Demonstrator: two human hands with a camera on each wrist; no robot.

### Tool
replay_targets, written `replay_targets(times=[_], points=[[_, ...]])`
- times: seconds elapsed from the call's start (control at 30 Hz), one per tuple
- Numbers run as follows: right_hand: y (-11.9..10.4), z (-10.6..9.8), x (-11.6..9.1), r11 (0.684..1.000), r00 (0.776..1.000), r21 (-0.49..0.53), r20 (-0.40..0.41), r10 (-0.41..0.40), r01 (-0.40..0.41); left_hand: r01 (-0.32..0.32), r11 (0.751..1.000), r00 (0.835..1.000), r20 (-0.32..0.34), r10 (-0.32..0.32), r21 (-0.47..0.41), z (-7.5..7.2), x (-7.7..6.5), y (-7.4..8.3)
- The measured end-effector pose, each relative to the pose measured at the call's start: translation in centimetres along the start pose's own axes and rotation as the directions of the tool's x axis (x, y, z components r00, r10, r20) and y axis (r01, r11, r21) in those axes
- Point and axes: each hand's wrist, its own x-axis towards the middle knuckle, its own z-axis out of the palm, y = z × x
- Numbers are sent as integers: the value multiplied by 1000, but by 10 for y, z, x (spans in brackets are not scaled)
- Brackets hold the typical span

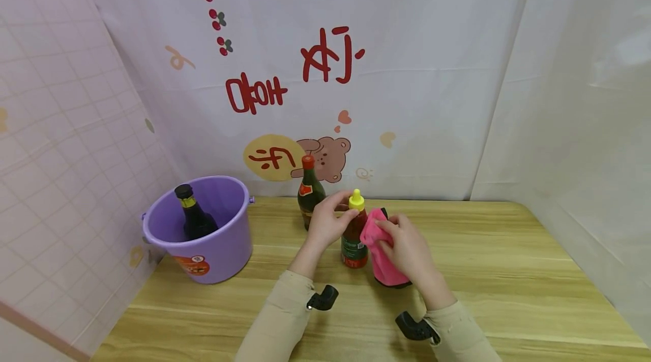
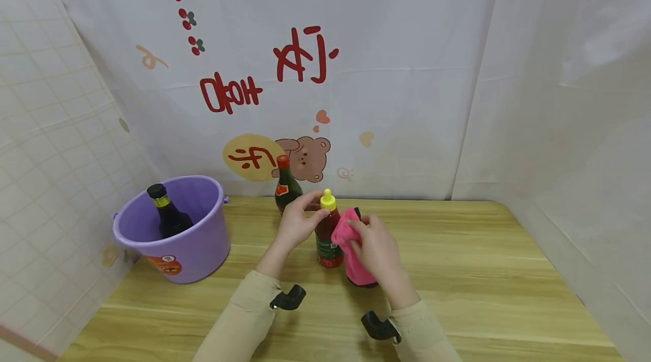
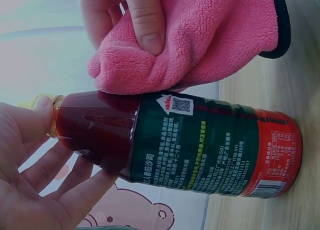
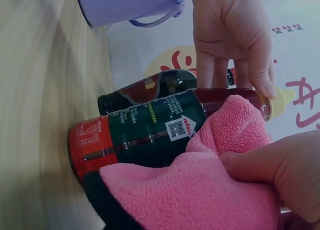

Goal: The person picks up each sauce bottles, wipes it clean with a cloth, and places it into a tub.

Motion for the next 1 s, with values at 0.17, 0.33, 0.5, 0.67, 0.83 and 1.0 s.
replay_targets(times=[0.17,0.33,0.5,0.67,0.83,1.0], points=[[0,0,-1,1000,1000,-5,4,1,-1,-11,1000,1000,-6,11,0,0,1,-1],[1,1,-2,1000,1000,-17,16,5,-5,-10,1000,1000,-9,10,7,0,0,-1],[1,2,-3,1000,1000,-21,18,6,-5,-9,1000,1000,-6,9,-2,0,0,0],[3,4,-5,1000,1000,-23,28,11,-11,-5,1000,1000,-7,5,0,0,1,0],[4,7,-8,1000,999,-24,39,17,-16,6,1000,1000,0,-6,-3,0,1,0],[6,11,-11,1000,999,-12,41,22,-21,7,1000,1000,1,-7,-18,0,0,-1]])
